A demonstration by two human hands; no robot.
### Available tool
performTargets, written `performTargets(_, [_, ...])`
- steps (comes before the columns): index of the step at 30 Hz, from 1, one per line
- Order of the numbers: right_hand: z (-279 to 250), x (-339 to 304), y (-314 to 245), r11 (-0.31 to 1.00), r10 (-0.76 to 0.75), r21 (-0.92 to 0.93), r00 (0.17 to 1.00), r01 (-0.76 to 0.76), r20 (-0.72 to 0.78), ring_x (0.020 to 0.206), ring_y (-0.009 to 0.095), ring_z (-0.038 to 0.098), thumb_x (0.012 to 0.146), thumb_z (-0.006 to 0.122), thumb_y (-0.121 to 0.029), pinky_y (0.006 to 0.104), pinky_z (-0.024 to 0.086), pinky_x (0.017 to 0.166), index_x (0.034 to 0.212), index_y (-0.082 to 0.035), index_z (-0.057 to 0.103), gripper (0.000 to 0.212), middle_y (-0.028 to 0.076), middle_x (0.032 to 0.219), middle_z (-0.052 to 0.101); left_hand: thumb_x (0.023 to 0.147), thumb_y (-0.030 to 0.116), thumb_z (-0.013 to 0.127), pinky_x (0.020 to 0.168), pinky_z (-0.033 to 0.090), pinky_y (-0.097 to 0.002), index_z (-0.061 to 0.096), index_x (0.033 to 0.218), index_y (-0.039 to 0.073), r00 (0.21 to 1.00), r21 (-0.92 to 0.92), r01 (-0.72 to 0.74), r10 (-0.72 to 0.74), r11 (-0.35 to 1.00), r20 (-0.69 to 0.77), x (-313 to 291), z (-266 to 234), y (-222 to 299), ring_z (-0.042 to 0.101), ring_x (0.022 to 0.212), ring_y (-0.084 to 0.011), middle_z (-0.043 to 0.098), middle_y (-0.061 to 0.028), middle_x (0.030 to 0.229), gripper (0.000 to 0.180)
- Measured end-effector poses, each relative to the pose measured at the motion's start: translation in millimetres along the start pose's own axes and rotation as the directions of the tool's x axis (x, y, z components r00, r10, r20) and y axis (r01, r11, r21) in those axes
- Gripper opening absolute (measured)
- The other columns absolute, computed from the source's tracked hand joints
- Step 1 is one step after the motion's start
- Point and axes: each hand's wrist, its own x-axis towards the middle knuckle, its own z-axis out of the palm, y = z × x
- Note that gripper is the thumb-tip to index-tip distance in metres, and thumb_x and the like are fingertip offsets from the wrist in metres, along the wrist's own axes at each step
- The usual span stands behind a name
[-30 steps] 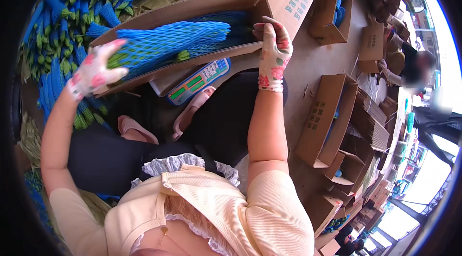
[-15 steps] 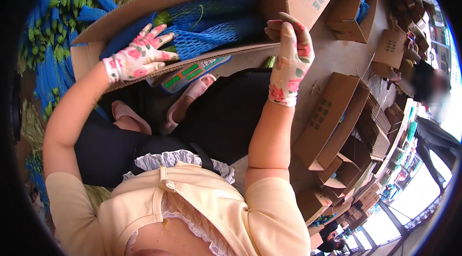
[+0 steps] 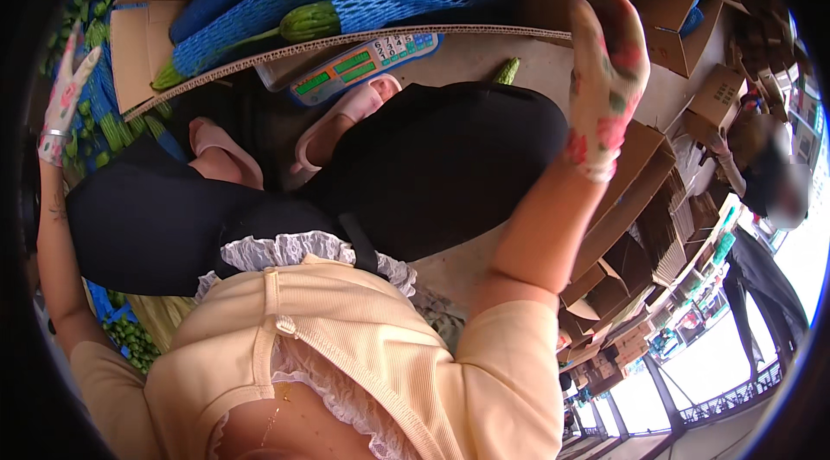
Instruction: Packing bitter melons into cardboard boxes and weighing them.
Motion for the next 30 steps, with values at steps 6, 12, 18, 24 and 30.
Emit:
performTargets(6, [-57.7, 79.2, 87.0, 0.898, 0.044, -0.44, 0.998, -0.02, 0.045, 0.071, 0.009, 0.055, 0.086, 0.063, -0.023, 0.0248, 0.047, 0.067, 0.119, -0.01, 0.062, 0.035, 0.005, 0.103, 0.063, 0.08, 0.057, 0.065, 0.086, 0.045, -0.0339, 0.017, 0.148, 0.004, 0.724, -0.462, 0.669, -0.369, 0.582, 0.583, -22.9, 52.2, 3.1, 0.049, 0.117, -0.0197, 0.048, -0.0059, 0.136, 0.099])
performTargets(12, [-75.8, 139.8, 145.7, 0.855, 0.152, -0.518, 0.945, 0.023, 0.291, 0.073, 0.018, 0.063, 0.088, 0.055, -0.023, 0.0333, 0.049, 0.069, 0.122, -0.017, 0.061, 0.035, 0.009, 0.084, 0.067, 0.093, 0.035, 0.057, 0.096, 0.039, -0.0258, 0.051, 0.127, -0.001, 0.833, -0.553, 0.452, -0.108, 0.7, 0.543, -22.6, 72.4, 48.6, 0.051, 0.11, -0.0111, 0.057, -0.004, 0.12, 0.049])
performTargets(18, [-18.9, 177.5, 177.2, 0.244, 0.328, -0.803, 0.733, 0.544, 0.596, 0.096, 0.034, 0.063, 0.084, 0.053, -0.013, 0.0375, 0.052, 0.078, 0.109, -0.009, 0.063, 0.027, 0.014, 0.102, 0.066, 0.095, 0.031, 0.053, 0.086, 0.044, -0.0284, 0.056, 0.117, -0.004, 0.875, -0.476, 0.418, -0.201, 0.774, 0.441, -34.7, 78.7, 27.0, 0.057, 0.096, -0.0143, 0.063, -0.0075, 0.107, 0.042])
performTargets(24, [-32.3, 167.9, 199.0, 0.295, 0.385, -0.859, 0.77, 0.419, 0.509, 0.096, 0.032, 0.064, 0.084, 0.053, -0.014, 0.0379, 0.052, 0.078, 0.103, -0.008, 0.064, 0.023, 0.014, 0.099, 0.066, 0.095, 0.03, 0.054, 0.084, 0.045, -0.0289, 0.057, 0.114, -0.006, 0.874, -0.433, 0.423, -0.231, 0.796, 0.428, -31.8, 82.6, 30.3, 0.058, 0.094, -0.0149, 0.064, -0.0101, 0.106, 0.041])
performTargets(30, [-6.3, 129.7, 216.1, 0.336, 0.451, -0.902, 0.794, 0.271, 0.407, 0.095, 0.031, 0.064, 0.084, 0.053, -0.015, 0.0383, 0.053, 0.077, 0.098, -0.008, 0.064, 0.019, 0.013, 0.097, 0.067, 0.094, 0.031, 0.055, 0.082, 0.046, -0.03, 0.056, 0.114, -0.006, 0.89, -0.442, 0.415, -0.254, 0.795, 0.379, -40.4, 80.4, 35.4, 0.059, 0.091, -0.0154, 0.065, -0.0106, 0.102, 0.042])
